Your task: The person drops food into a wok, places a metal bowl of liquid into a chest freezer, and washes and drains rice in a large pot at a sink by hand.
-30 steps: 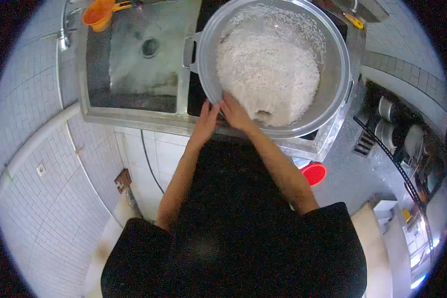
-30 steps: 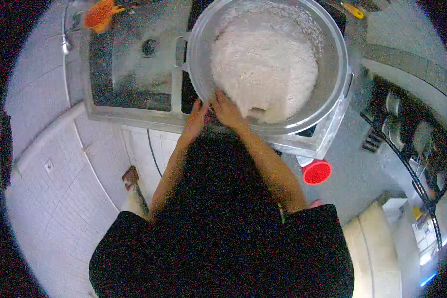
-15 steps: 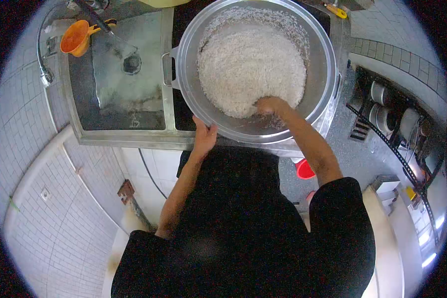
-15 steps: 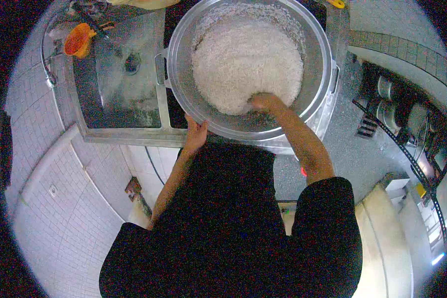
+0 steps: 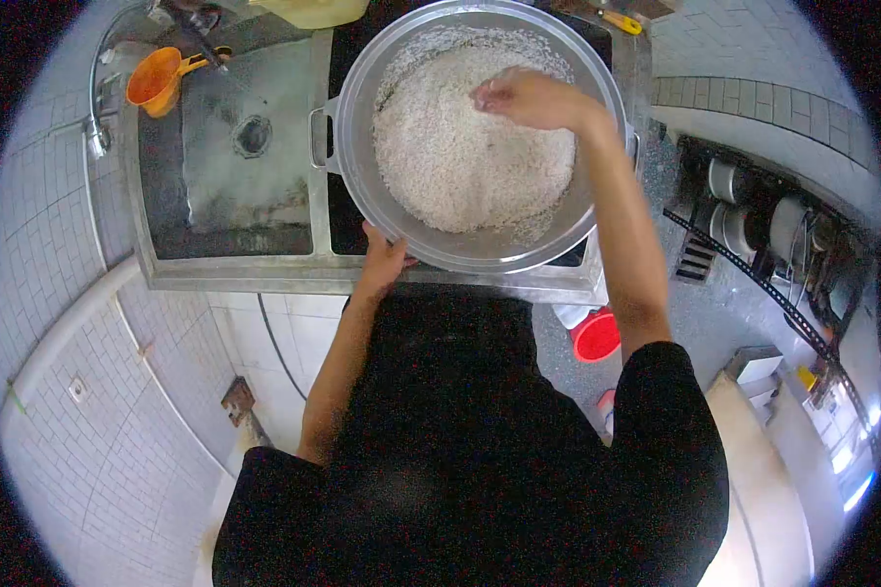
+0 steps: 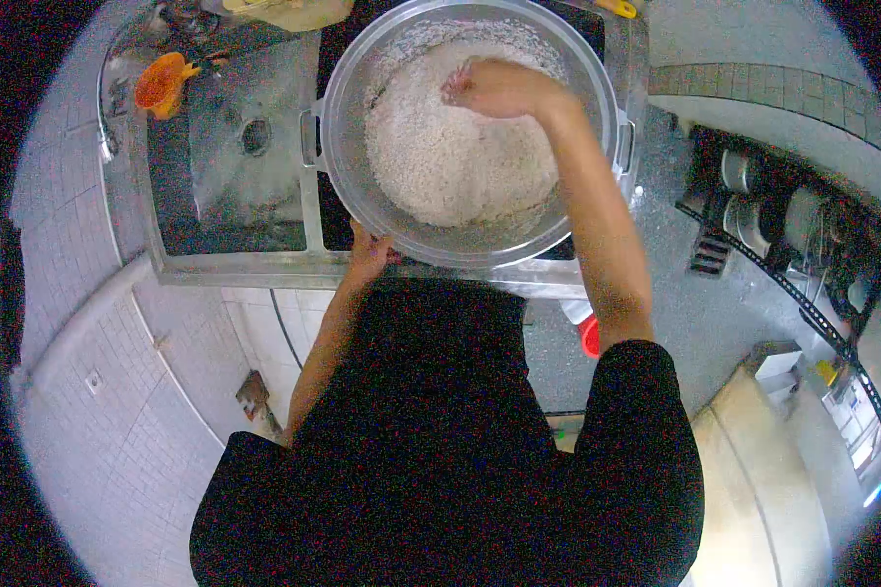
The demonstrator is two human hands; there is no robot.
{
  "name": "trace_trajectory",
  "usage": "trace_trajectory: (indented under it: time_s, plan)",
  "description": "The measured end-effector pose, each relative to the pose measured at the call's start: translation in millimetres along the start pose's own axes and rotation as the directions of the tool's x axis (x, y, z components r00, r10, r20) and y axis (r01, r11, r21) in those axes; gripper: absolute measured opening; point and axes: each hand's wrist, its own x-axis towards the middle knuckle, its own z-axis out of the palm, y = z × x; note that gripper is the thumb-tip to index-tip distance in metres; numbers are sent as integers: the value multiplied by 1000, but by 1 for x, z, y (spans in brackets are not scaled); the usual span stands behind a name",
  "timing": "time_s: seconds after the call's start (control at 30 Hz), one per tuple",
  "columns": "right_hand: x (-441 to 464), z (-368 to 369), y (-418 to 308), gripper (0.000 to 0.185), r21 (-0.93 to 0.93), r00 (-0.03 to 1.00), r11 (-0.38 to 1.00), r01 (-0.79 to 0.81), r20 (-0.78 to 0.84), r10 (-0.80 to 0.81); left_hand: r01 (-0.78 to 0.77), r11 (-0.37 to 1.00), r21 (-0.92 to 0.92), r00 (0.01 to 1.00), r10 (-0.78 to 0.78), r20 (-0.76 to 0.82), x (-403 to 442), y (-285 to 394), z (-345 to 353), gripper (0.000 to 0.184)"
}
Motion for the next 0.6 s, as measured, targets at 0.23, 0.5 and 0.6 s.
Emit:
trace_trajectory:
  time_s: [0.23, 0.5, 0.6]
  plan:
    - [-62, -25, -82, 36, 704, 848, 482, 522, -486, -210, -30, 999, -33, 1000, 30, 2, 6, -20, -7, 61]
    - [30, 218, 65, 62, 14, 867, 871, -491, 109, 487, 23, 994, -104, 999, -25, -20, -8, 4, 1, 61]
    - [46, 274, 51, 69, 176, 952, 951, -253, -133, 277, -12, 994, -108, 999, 8, -38, -10, 2, 6, 60]
